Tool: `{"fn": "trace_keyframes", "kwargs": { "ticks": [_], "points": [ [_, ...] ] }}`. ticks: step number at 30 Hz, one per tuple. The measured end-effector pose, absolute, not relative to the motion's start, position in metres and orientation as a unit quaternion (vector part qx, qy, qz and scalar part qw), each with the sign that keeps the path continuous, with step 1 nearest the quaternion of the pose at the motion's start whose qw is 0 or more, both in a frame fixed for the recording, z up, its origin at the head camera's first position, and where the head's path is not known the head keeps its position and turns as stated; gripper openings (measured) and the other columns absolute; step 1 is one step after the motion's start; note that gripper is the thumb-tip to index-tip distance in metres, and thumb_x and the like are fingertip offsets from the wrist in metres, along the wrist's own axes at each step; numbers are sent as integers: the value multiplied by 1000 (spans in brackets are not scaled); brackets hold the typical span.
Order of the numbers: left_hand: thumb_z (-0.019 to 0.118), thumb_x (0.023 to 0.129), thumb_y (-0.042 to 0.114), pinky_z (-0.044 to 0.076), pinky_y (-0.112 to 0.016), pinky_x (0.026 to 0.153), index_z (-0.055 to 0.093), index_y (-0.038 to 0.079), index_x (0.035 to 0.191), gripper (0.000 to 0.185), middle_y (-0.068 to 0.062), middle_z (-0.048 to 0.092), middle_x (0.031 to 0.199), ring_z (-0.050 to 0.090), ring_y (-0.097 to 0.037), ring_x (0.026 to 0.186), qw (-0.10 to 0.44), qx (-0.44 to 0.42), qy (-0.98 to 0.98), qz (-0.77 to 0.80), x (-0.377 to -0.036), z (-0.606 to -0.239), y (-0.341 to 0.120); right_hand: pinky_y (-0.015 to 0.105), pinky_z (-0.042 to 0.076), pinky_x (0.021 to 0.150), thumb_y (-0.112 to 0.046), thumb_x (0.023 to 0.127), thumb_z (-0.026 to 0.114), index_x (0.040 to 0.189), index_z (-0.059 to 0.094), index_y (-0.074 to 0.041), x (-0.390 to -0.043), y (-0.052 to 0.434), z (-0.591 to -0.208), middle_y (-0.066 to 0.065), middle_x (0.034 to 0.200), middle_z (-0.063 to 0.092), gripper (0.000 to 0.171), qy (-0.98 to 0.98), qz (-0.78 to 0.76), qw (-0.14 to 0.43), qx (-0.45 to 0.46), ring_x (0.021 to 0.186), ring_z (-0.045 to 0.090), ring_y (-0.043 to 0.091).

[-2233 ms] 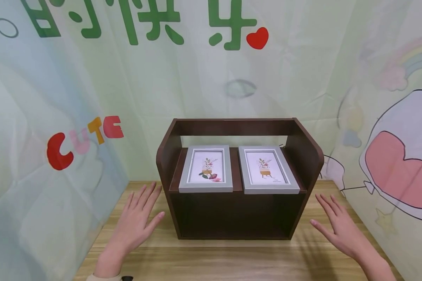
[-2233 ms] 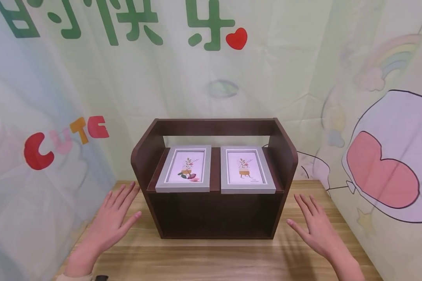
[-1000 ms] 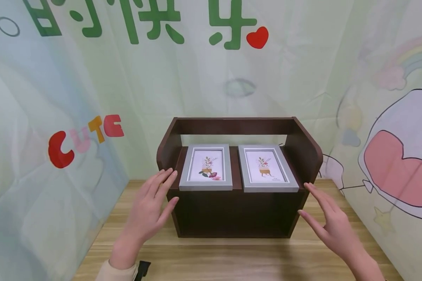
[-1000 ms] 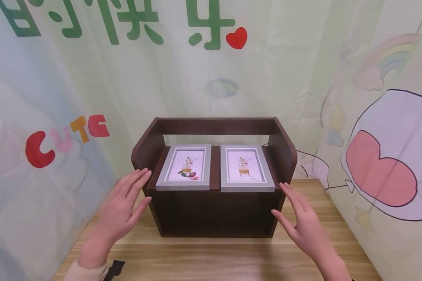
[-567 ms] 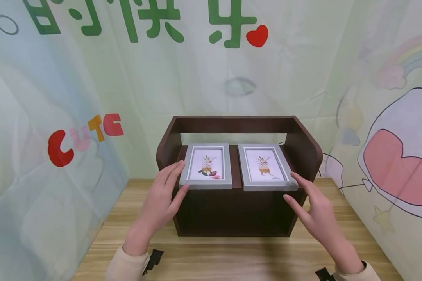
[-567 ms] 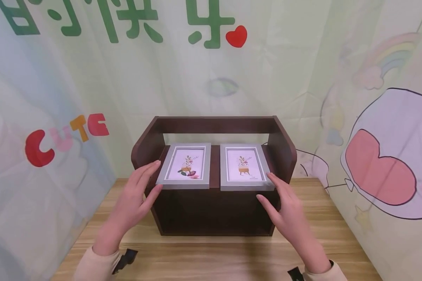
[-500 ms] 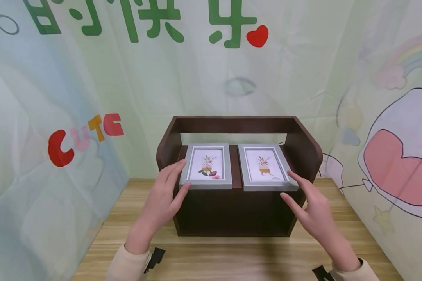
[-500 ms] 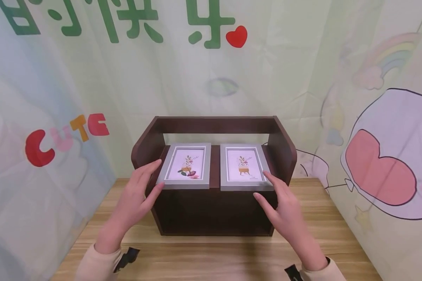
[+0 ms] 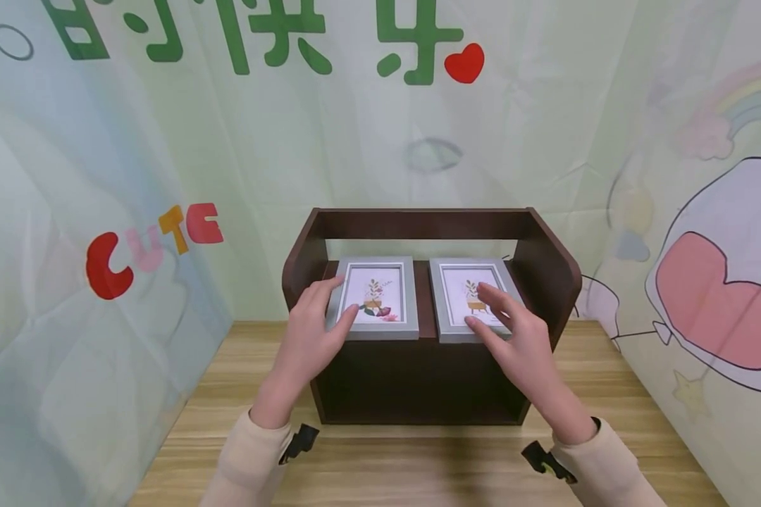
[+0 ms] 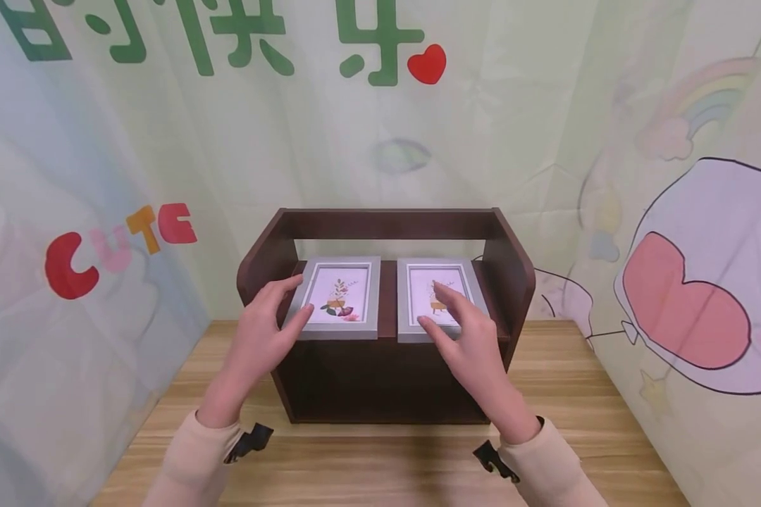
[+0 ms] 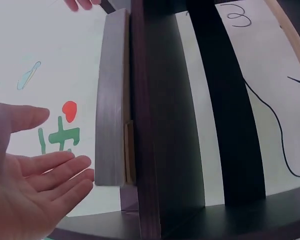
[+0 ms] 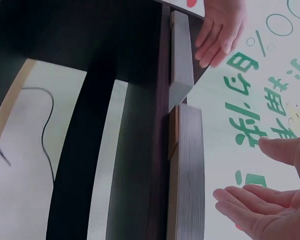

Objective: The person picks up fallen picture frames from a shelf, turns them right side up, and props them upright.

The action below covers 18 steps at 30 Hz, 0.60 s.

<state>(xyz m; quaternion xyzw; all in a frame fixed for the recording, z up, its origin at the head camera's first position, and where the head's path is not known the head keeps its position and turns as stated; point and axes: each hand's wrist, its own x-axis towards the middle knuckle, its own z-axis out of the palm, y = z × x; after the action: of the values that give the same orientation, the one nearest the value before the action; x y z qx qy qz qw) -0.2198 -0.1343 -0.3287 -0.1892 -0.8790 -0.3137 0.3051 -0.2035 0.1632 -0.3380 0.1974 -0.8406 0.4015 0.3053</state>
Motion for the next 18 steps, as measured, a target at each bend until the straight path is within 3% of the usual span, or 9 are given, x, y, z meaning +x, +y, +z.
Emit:
{"fn": "trace_keyframes", "kwargs": {
  "ticks": [6,18],
  "points": [
    [66,88,28,45,-46,100,53,1,129,51,-14,57,126,54,-29,114,272,-174,-884,-338,-233,-323,-128,38,52,89,-20,82,75,126,57,-7,-221,147,-325,12,124,64,50,-841,443,251,183,111,63,25],
    [64,88,33,45,-47,100,53,4,129,52,-15,58,125,56,-29,114,208,-70,-908,-358,-250,-311,-118,42,52,92,-30,83,73,134,51,-5,-255,114,-306,15,129,60,61,-864,479,78,135,115,61,29]
  ]
}}
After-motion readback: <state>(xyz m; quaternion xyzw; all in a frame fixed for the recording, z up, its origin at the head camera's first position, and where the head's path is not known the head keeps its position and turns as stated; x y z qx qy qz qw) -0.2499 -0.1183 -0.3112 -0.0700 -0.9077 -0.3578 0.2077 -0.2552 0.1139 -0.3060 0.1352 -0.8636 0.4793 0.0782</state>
